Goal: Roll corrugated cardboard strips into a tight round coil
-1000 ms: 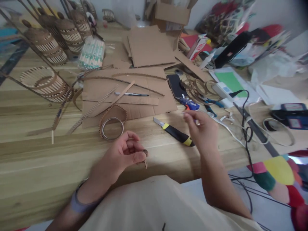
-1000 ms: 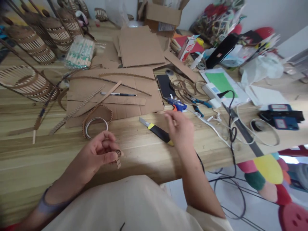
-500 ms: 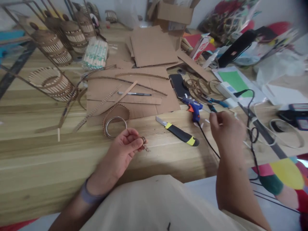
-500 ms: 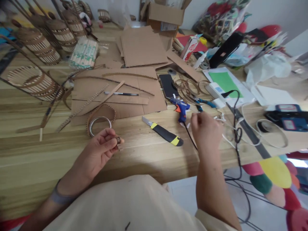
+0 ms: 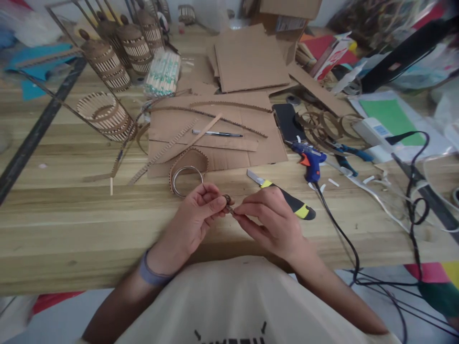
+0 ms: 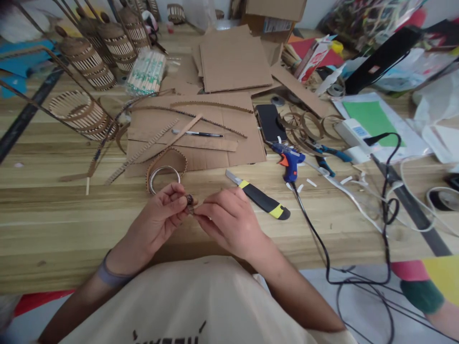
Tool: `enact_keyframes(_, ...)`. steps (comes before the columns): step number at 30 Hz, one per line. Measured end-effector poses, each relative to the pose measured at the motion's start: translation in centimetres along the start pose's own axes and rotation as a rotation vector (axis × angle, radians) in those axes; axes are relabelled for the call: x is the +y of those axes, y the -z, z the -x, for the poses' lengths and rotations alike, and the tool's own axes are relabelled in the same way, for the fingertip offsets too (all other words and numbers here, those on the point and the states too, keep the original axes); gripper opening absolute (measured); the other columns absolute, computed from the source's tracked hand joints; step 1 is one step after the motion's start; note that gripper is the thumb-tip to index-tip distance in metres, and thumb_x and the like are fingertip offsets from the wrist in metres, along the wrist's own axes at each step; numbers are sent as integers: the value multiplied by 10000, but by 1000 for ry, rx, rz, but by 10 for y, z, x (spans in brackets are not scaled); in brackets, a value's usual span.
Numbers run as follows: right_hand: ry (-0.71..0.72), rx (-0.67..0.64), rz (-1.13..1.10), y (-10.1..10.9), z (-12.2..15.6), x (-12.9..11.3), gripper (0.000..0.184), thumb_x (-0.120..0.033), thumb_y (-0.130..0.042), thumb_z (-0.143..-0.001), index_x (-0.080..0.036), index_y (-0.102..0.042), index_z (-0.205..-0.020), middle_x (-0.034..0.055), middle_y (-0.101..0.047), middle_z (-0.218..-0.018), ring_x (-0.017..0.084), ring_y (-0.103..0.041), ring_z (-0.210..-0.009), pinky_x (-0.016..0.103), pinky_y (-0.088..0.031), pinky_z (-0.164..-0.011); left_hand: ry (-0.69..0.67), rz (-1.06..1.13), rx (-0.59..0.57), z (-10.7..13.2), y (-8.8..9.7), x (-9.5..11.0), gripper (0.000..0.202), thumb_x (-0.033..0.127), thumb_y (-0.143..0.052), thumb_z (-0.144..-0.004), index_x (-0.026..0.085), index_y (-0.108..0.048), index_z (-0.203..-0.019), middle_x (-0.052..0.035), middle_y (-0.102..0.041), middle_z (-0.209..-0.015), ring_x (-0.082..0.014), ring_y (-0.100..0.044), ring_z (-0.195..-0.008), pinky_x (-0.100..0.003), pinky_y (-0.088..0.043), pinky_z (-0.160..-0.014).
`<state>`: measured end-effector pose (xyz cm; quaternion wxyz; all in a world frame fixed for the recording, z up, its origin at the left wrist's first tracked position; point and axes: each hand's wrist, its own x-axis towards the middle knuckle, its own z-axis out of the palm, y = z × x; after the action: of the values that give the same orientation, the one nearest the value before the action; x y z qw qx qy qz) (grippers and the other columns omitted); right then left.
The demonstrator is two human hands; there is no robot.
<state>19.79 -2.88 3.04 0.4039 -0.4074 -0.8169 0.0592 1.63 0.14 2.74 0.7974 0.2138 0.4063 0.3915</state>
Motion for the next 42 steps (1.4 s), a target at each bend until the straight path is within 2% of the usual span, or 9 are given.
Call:
enact_keyframes(5, -40, 28, -17, 6, -4, -1, 131, -111, -630, -912, -240, -644, -937, 7, -721, -823, 159, -661, -724, 342, -476, -709, -62, -94, -63, 3, -1, 1, 386, 179, -900, -643, 185, -532, -760, 76, -669, -654, -76, -644, -591, -189, -530, -629)
enact_keyframes(10, 3, -32, -50, 13, -6, 4, 125, -121, -612, -930, -241, -643, -948, 10, -713, -848, 161, -651, -750, 349, -468, -728, -117, -296, -129, 8, 0, 8, 385, 154, -855, -687, 193, -474, -714, 40, -716, -718, -80, -621, -620, -191, -502, -611)
enact_keyframes(15, 25, -87, -73, 18, -7, 6, 99, -151, -615, -953, -243, -652, -948, 7, -695, -854, 157, -615, -747, 359, -448, -737, -117, -480, -127, 13, -1, 17, 384, 172, -834, -694, 205, -452, -699, 29, -692, -759, -98, -593, -646, -208, -480, -591)
enact_keyframes(20, 36, -123, -102, 19, -8, 7, 97, -162, -607, -971, -235, -644, -920, 1, -665, -813, 159, -604, -744, 354, -436, -735, -150, -680, -176, 17, 1, 24, 340, 237, -792, -775, 221, -455, -731, 4, -719, -834, -141, -639, -727, -248, -493, -638)
enact_keyframes(24, 49, -151, -84, 18, -9, 10, 143, -172, -591, -976, -219, -610, -841, -12, -623, -749, 150, -571, -697, 342, -413, -708, -294, -942, -194, 23, 0, 27, 299, 241, -717, -849, 234, -447, -722, -5, -717, -832, -180, -660, -772, -290, -484, -686)
enact_keyframes(30, 80, -234, -53, 19, -16, 13, 207, -126, -581, -954, -207, -602, -764, -26, -581, -695, 140, -566, -676, 338, -385, -722, -546, -1253, -237, 28, -2, 27, 247, 53, -583, -832, 238, -495, -695, 18, -683, -736, -169, -598, -675, -275, -380, -626)
enact_keyframes(33, 55, -258, -74, 18, -19, 13, 185, -144, -593, -956, -210, -613, -784, -22, -599, -717, 144, -581, -698, 336, -389, -737, -594, -1280, -227, 29, -2, 27, 258, 24, -568, -806, 240, -500, -683, 20, -662, -715, -169, -557, -656, -278, -353, -624)
enact_keyframes(37, -11, -233, -125, 16, -18, 13, 112, -192, -658, -934, -216, -600, -841, -8, -639, -779, 162, -608, -754, 330, -423, -743, -527, -1165, -127, 32, -4, 29, 246, 73, -666, -783, 247, -520, -689, 20, -679, -740, -182, -587, -675, -284, -379, -645)
enact_keyframes(42, -18, -176, -181, 12, -12, 14, 161, -195, -681, -926, -229, -627, -1075, 15, -658, -881, 173, -623, -805, 325, -469, -729, -519, -1148, -113, 34, -8, 34, 233, 142, -710, -809, 254, -507, -782, 35, -656, -768, -172, -641, -709, -269, -425, -652)
